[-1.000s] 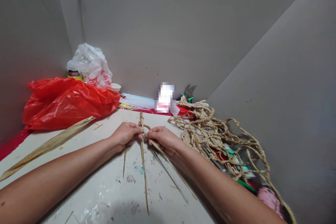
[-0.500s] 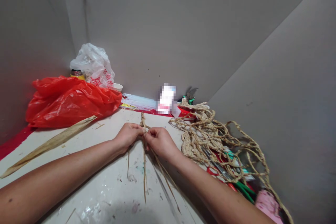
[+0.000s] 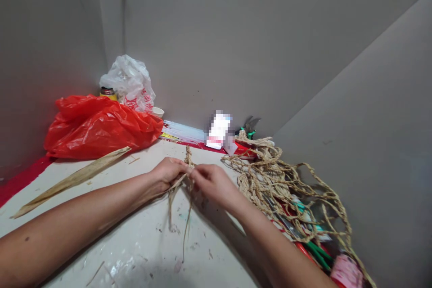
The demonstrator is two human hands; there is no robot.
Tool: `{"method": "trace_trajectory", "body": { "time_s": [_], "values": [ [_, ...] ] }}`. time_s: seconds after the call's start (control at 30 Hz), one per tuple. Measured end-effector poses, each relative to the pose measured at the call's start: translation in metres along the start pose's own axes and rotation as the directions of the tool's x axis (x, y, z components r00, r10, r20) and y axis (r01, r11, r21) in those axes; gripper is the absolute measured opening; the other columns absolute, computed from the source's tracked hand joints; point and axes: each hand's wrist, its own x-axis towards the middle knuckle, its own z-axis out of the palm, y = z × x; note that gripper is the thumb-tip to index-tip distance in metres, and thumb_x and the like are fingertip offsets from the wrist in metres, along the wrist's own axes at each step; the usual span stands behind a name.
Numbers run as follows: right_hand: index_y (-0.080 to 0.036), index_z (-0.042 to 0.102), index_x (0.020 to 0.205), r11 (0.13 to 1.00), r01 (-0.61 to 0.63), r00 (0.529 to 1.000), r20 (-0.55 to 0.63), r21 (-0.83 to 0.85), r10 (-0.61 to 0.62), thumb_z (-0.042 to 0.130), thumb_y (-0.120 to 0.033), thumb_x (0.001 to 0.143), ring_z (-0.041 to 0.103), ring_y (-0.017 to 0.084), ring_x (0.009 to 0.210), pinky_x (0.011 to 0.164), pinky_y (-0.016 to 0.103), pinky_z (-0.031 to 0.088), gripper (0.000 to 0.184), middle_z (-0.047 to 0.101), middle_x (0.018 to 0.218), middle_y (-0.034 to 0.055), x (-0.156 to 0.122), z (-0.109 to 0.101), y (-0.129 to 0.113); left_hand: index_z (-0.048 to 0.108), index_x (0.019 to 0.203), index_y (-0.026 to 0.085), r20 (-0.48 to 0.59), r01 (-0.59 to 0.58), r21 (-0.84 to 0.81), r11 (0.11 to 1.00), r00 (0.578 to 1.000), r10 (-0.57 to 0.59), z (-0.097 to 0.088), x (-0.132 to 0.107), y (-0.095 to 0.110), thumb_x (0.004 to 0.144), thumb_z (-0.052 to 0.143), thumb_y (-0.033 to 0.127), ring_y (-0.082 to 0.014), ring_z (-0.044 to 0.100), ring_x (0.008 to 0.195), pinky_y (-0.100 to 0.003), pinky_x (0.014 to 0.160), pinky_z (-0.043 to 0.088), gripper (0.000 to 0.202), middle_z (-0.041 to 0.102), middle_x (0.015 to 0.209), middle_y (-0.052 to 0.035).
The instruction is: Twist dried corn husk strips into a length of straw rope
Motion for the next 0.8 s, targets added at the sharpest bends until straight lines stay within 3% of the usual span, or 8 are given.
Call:
{"method": "trace_trajectory", "body": {
  "time_s": [0.07, 0.13, 0.23, 0.3, 0.37, 0.5, 0.67, 0.8],
  "values": [
    [-0.017, 0.059, 0.064, 0.981, -0.079, 0.99, -0.102, 0.176, 0.098, 0.047, -0.043, 0.085, 0.053, 0.015, 0.053, 0.052, 0.025, 0.037, 0.036, 0.062, 0.058, 0.0046, 0.004, -0.008, 0.008, 0.054, 0.063, 0.012, 0.044, 0.028, -0.049, 0.998, 0.999, -0.026, -0.001, 0.0, 0.003, 0.06, 0.065, 0.014, -0.0002, 0.023, 0.032, -0.019, 0.036, 0.009, 0.012, 0.057, 0.05, 0.0014],
    [-0.016, 0.06, 0.069, 0.92, -0.143, 0.977, -0.096, 0.365, 0.189, 0.053, -0.044, 0.082, 0.054, 0.014, 0.056, 0.053, 0.024, 0.039, 0.032, 0.063, 0.064, 0.0046, 0.008, -0.008, 0.015, 0.055, 0.065, 0.011, 0.083, 0.03, -0.081, 0.996, 0.996, -0.024, -0.003, 0.001, 0.005, 0.059, 0.066, 0.013, 0.0011, 0.019, 0.033, -0.019, 0.037, 0.005, 0.012, 0.06, 0.055, 0.0],
    [-0.016, 0.06, 0.073, 0.737, -0.256, 0.966, 0.141, 0.626, 0.215, 0.058, -0.045, 0.078, 0.056, 0.013, 0.059, 0.054, 0.022, 0.042, 0.029, 0.063, 0.069, 0.0041, 0.013, 0.004, 0.02, 0.055, 0.064, 0.011, 0.13, 0.022, -0.095, 0.995, 0.992, -0.009, -0.006, 0.003, 0.004, 0.059, 0.063, 0.012, 0.0006, 0.021, 0.033, -0.018, 0.037, 0.005, 0.01, 0.056, 0.05, 0.0012],
    [-0.016, 0.058, 0.074, 0.594, -0.362, 0.931, 0.311, 0.718, 0.192, 0.058, -0.044, 0.079, 0.053, 0.01, 0.054, 0.051, 0.021, 0.042, 0.028, 0.061, 0.069, 0.003, 0.015, 0.011, 0.021, 0.054, 0.062, 0.012, 0.159, 0.012, -0.075, 0.997, 0.987, 0.0, -0.007, 0.004, 0.004, 0.061, 0.06, 0.013, -0.0002, 0.023, 0.033, -0.018, 0.037, 0.005, 0.007, 0.054, 0.046, 0.0013],
    [-0.016, 0.055, 0.073, 0.507, -0.451, 0.888, 0.427, 0.734, 0.172, 0.057, -0.042, 0.08, 0.041, 0.005, 0.044, 0.041, 0.017, 0.034, 0.028, 0.054, 0.062, -0.001, 0.017, 0.014, 0.021, 0.054, 0.062, 0.012, 0.168, 0.002, -0.056, 0.998, 0.986, 0.008, -0.008, 0.003, 0.005, 0.061, 0.058, 0.012, -0.0003, 0.023, 0.032, -0.018, 0.036, 0.005, 0.004, 0.055, 0.047, 0.0001],
    [-0.017, 0.05, 0.072, 0.476, -0.545, 0.826, 0.538, 0.69, 0.167, 0.056, -0.046, 0.081, 0.017, 0.003, 0.038, 0.033, 0.014, 0.01, 0.031, 0.034, 0.051, -0.0089, 0.02, 0.009, 0.021, 0.054, 0.064, 0.012, 0.121, -0.008, -0.04, 0.999, 0.993, 0.013, -0.006, -0.001, 0.006, 0.061, 0.059, 0.011, 0.0003, 0.022, 0.032, -0.018, 0.036, 0.006, 0.006, 0.054, 0.048, 0.0026],
    [-0.019, 0.044, 0.07, 0.462, -0.625, 0.76, 0.627, 0.63, 0.173, 0.054, -0.05, 0.081, 0.008, 0.004, 0.038, 0.034, 0.015, 0.005, 0.034, 0.024, 0.046, -0.0117, 0.022, 0.005, 0.024, 0.057, 0.067, 0.012, 0.124, -0.031, -0.009, 0.999, 0.992, 0.032, -0.005, -0.001, 0.005, 0.061, 0.062, 0.016, -0.0004, 0.028, 0.035, -0.019, 0.037, 0.009, 0.009, 0.058, 0.055, 0.0008],
    [-0.019, 0.042, 0.067, 0.404, -0.643, 0.751, 0.641, 0.651, 0.161, 0.057, -0.05, 0.079, 0.007, 0.003, 0.038, 0.035, 0.014, 0.005, 0.036, 0.023, 0.044, -0.0122, 0.022, 0.006, 0.026, 0.059, 0.069, 0.011, 0.19, -0.059, 0.016, 0.998, 0.98, 0.055, -0.007, -0.001, 0.008, 0.061, 0.06, 0.015, -0.0004, 0.023, 0.036, -0.019, 0.039, 0.009, 0.009, 0.058, 0.056, 0.0003]
  ]
}}
